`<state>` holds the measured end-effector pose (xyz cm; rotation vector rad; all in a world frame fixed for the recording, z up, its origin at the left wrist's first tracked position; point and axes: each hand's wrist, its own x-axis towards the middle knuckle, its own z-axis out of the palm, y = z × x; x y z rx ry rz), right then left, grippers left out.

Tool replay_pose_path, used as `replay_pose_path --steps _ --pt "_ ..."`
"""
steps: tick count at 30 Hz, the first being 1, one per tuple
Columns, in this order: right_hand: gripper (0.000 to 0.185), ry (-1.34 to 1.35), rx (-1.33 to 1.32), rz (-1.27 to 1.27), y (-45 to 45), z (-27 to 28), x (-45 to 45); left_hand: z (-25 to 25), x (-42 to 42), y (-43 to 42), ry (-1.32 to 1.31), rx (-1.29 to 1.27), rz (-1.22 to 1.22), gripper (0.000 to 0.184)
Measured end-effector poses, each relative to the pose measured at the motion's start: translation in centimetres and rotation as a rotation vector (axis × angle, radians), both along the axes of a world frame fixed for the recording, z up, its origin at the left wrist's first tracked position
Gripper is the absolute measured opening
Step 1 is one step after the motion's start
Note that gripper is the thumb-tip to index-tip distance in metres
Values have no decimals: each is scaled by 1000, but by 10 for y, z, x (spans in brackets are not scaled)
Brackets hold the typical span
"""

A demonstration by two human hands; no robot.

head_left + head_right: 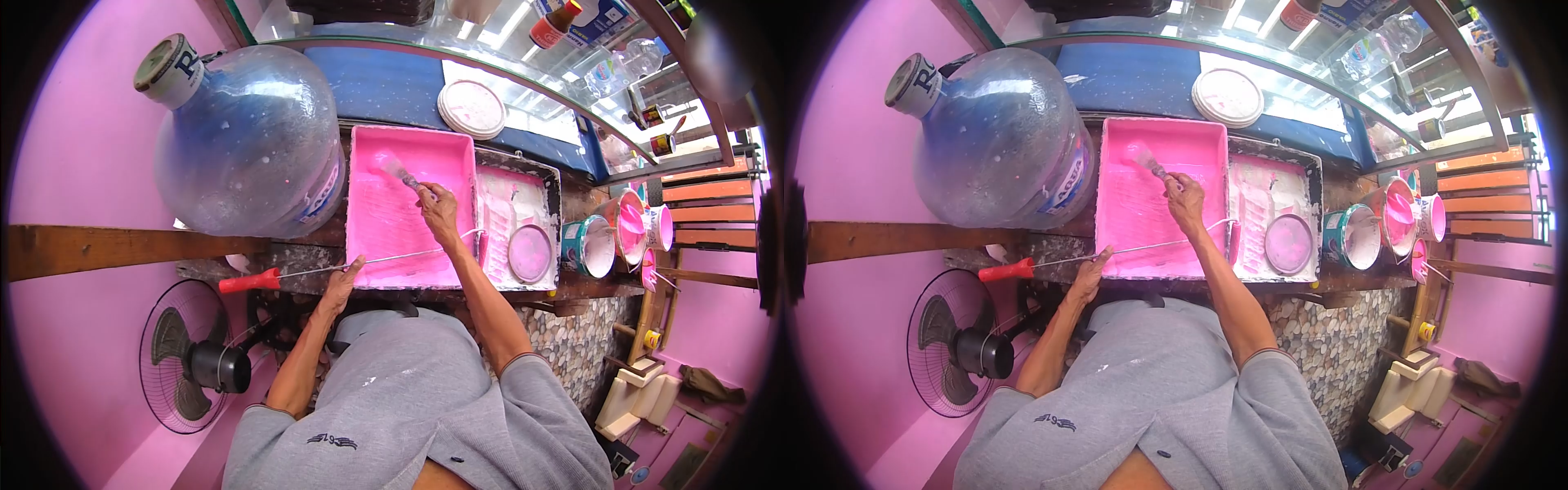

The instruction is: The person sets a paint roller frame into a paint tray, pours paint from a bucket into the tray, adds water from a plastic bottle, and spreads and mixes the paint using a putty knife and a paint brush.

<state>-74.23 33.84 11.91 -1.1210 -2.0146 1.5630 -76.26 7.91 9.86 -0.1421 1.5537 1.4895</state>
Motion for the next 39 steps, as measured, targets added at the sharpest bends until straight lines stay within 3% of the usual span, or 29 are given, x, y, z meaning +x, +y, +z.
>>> replay_pose_path --steps 5,7,10,13,16,23,25,29,31,32,34,39 --pt "27 -6 78 7 -2 -4 -5 -13 -2 -3 -35 -22 -35 78" --pt "27 28 -118 45 -3 4 -8 -4 1 1 76 16 27 76" --pt "28 9 60 -42 -3 -13 -12 -1 -1 0 9 -33 -12 73" --pt "28 32 -22 90 -6 1 -14 1 0 1 24 -20 4 71" --pt "28 51 -14 -24 -7 -12 -19 -6 1 0 36 -10 14 70" --pt "28 28 -40 73 -2 -4 -24 2 0 1 50 5 1 76" --pt "28 -28 201 76 3 -14 -27 -4 -2 -2 -5 -42 -47 80" --pt "26 -6 54 173 4 6 -27 -3 -1 0 0 -40 -36 81" --pt "23 29 410 182 7 13 -28 -5 -1 -1 5 -17 -19 82" --pt "23 30 410 189 8 15 -29 -1 -2 -1 5 -17 -11 82" --pt "19 -50 678 316 12 19 -32 6 -5 0 -74 39 -42 92" --pt "19 -46 809 372 8 35 -36 -6 -4 -2 -61 46 -40 91"
